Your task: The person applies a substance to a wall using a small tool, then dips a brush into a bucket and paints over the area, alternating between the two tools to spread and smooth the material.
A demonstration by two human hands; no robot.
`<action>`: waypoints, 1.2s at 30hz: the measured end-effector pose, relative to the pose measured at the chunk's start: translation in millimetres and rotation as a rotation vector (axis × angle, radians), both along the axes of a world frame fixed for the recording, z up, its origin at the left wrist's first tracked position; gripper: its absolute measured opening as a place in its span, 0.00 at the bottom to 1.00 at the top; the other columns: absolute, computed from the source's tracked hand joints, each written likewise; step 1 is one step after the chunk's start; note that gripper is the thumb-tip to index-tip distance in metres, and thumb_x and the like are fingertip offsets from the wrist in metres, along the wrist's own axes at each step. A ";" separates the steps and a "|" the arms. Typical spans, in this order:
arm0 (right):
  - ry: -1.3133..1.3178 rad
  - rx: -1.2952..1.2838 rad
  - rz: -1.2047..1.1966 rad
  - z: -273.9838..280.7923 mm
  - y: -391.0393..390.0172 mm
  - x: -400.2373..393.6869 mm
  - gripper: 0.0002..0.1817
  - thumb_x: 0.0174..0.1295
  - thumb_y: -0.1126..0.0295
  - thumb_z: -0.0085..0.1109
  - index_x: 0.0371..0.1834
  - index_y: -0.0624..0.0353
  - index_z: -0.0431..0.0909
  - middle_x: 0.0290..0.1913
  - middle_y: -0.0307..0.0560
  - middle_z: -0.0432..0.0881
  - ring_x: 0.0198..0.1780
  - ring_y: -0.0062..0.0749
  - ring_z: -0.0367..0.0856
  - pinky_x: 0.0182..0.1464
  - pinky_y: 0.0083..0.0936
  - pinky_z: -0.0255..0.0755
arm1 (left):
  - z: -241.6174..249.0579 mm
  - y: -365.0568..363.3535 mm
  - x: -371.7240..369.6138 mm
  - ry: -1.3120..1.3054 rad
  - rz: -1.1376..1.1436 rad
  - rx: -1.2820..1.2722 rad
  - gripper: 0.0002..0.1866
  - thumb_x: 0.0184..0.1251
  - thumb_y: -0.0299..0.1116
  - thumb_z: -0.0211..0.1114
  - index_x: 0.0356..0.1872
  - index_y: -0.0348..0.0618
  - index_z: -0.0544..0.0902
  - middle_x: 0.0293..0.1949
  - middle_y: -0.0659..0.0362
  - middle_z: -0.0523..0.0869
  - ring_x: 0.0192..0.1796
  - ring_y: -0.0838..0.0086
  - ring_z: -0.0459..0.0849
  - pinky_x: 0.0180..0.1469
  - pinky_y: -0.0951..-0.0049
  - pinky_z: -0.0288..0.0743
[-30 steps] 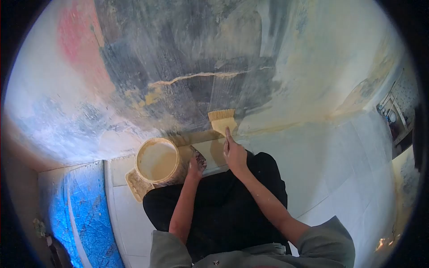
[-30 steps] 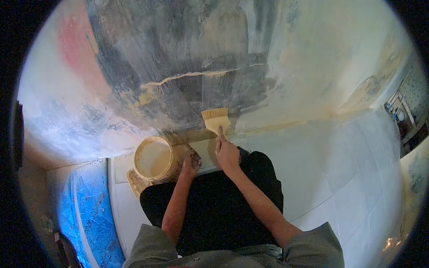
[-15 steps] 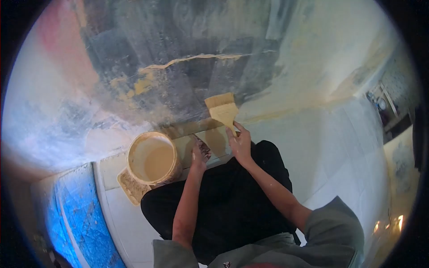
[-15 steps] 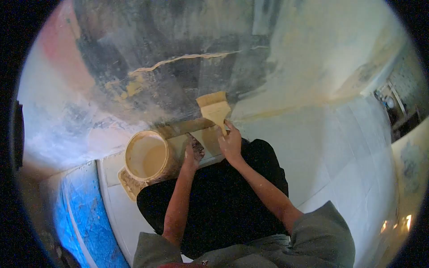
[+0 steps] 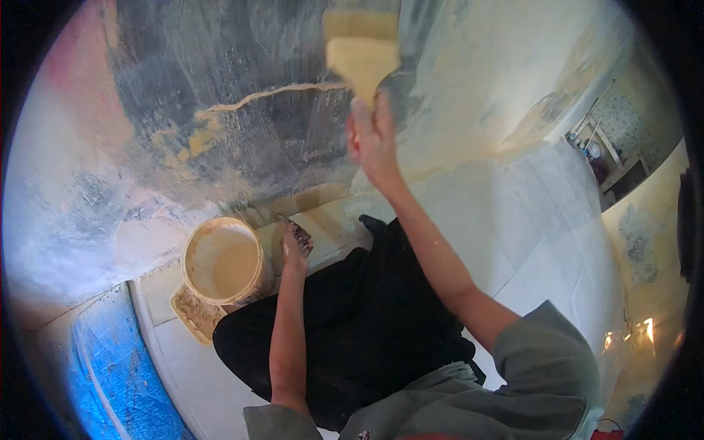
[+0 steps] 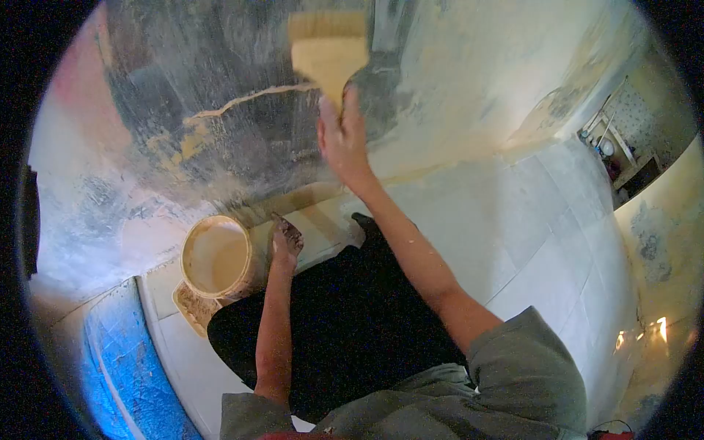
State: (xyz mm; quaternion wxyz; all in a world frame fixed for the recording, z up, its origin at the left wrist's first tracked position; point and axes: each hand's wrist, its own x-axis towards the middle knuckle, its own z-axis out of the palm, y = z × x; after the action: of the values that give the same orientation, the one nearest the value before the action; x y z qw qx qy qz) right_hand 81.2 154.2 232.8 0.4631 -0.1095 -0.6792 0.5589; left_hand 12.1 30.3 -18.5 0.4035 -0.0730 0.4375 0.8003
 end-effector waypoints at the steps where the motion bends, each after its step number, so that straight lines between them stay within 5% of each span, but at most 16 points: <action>1: -0.068 0.004 0.043 -19.2 10.9 -12.3 0.19 0.70 0.61 0.45 0.57 0.62 0.64 0.16 0.35 0.67 0.13 0.16 0.62 0.14 0.19 0.58 | -2.8 1.6 -2.8 0.008 0.003 0.016 0.09 0.63 0.42 0.51 0.27 0.51 0.70 0.23 0.64 0.71 0.27 0.76 0.71 0.29 0.75 0.67; 4: -0.093 0.199 -0.153 -120.2 19.3 -26.2 0.22 0.70 0.54 0.42 0.57 0.60 0.65 0.20 0.35 0.64 0.18 0.18 0.62 0.19 0.21 0.59 | -10.4 4.1 -6.5 0.005 -0.012 -0.027 0.10 0.64 0.44 0.52 0.27 0.52 0.70 0.22 0.65 0.70 0.26 0.77 0.71 0.29 0.76 0.67; 6: -0.238 0.095 -0.121 -178.7 5.3 -6.7 0.22 0.70 0.54 0.41 0.60 0.55 0.64 0.19 0.35 0.64 0.14 0.18 0.59 0.15 0.21 0.57 | -9.4 3.2 -7.4 -0.027 0.002 -0.023 0.12 0.64 0.46 0.52 0.26 0.52 0.70 0.21 0.65 0.70 0.24 0.77 0.70 0.28 0.76 0.66; 8: -0.385 -0.378 0.035 -207.5 -17.2 18.4 0.19 0.69 0.54 0.43 0.56 0.52 0.65 0.18 0.35 0.63 0.12 0.17 0.58 0.13 0.18 0.54 | -4.0 1.9 -9.1 -0.015 0.017 -0.024 0.13 0.64 0.46 0.52 0.26 0.52 0.70 0.21 0.65 0.70 0.23 0.77 0.70 0.27 0.76 0.65; 10: -0.471 -0.737 0.089 -191.0 -24.8 20.6 0.15 0.68 0.54 0.45 0.49 0.51 0.65 0.18 0.34 0.62 0.12 0.15 0.56 0.12 0.15 0.53 | -8.5 3.3 -7.6 -0.007 0.009 -0.016 0.13 0.65 0.47 0.53 0.26 0.51 0.70 0.20 0.65 0.70 0.22 0.76 0.70 0.26 0.76 0.64; 15: -0.565 -0.883 0.259 -114.6 -2.6 47.7 0.11 0.67 0.59 0.47 0.44 0.53 0.65 0.19 0.32 0.61 0.12 0.11 0.52 0.10 0.12 0.49 | 9.8 -0.1 -8.6 -0.015 0.002 -0.065 0.17 0.66 0.50 0.51 0.22 0.52 0.68 0.19 0.64 0.69 0.20 0.75 0.69 0.26 0.76 0.65; 17: -0.529 -1.274 0.598 -87.5 34.7 52.0 0.10 0.67 0.63 0.47 0.44 0.58 0.66 0.18 0.30 0.59 0.12 0.08 0.51 0.09 0.09 0.46 | -3.7 4.0 -10.5 -0.016 0.037 -0.044 0.17 0.66 0.50 0.51 0.23 0.52 0.69 0.19 0.64 0.69 0.21 0.75 0.69 0.26 0.76 0.65; 21: -0.663 -0.754 0.582 21.7 63.6 56.1 0.12 0.68 0.66 0.45 0.47 0.62 0.68 0.18 0.27 0.57 0.12 0.06 0.51 0.07 0.06 0.47 | -23.3 3.5 -17.4 -0.078 0.031 0.011 0.16 0.64 0.52 0.54 0.26 0.53 0.71 0.19 0.64 0.71 0.20 0.72 0.71 0.22 0.73 0.68; 24: -0.654 -0.590 0.548 119.0 52.4 65.9 0.13 0.69 0.62 0.43 0.48 0.60 0.69 0.18 0.26 0.58 0.11 0.05 0.50 0.07 0.05 0.44 | -42.1 3.6 -26.0 -0.067 0.007 0.098 0.15 0.64 0.51 0.55 0.27 0.53 0.71 0.19 0.63 0.72 0.20 0.72 0.72 0.23 0.73 0.69; 27: -0.516 -0.203 0.436 177.7 33.6 72.2 0.16 0.70 0.56 0.41 0.45 0.57 0.71 0.17 0.26 0.57 0.10 0.05 0.48 0.07 0.06 0.41 | -9.0 0.9 -14.7 -0.018 0.019 -0.024 0.14 0.64 0.46 0.51 0.24 0.49 0.70 0.21 0.63 0.70 0.23 0.75 0.70 0.26 0.76 0.66; 31: -0.275 0.061 0.267 198.3 60.3 43.2 0.18 0.69 0.52 0.42 0.39 0.56 0.70 0.15 0.28 0.57 0.10 0.07 0.48 0.08 0.09 0.41 | -14.0 -1.2 -10.1 -0.030 0.021 0.006 0.13 0.63 0.43 0.52 0.23 0.49 0.70 0.21 0.63 0.71 0.23 0.74 0.71 0.26 0.76 0.66; 33: -0.130 0.176 0.036 176.2 93.4 22.0 0.19 0.69 0.50 0.41 0.35 0.56 0.69 0.15 0.30 0.60 0.11 0.11 0.52 0.10 0.13 0.44 | -6.6 -2.7 -7.5 -0.036 0.064 0.005 0.13 0.63 0.42 0.52 0.22 0.49 0.70 0.20 0.63 0.71 0.24 0.74 0.71 0.27 0.75 0.66; 36: -0.172 0.115 0.039 128.9 107.7 25.4 0.20 0.69 0.50 0.41 0.38 0.58 0.68 0.14 0.33 0.61 0.12 0.19 0.59 0.13 0.19 0.53 | 2.3 -5.0 -10.5 -0.110 0.072 -0.039 0.13 0.63 0.42 0.51 0.21 0.49 0.70 0.21 0.62 0.71 0.24 0.74 0.71 0.27 0.75 0.66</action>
State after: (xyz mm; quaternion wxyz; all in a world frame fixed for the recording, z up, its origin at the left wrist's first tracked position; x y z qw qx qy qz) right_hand 106.6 261.9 361.7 0.3975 -0.1169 -0.7494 0.5164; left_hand 1.5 25.3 -16.2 0.3963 -0.1404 0.4270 0.8006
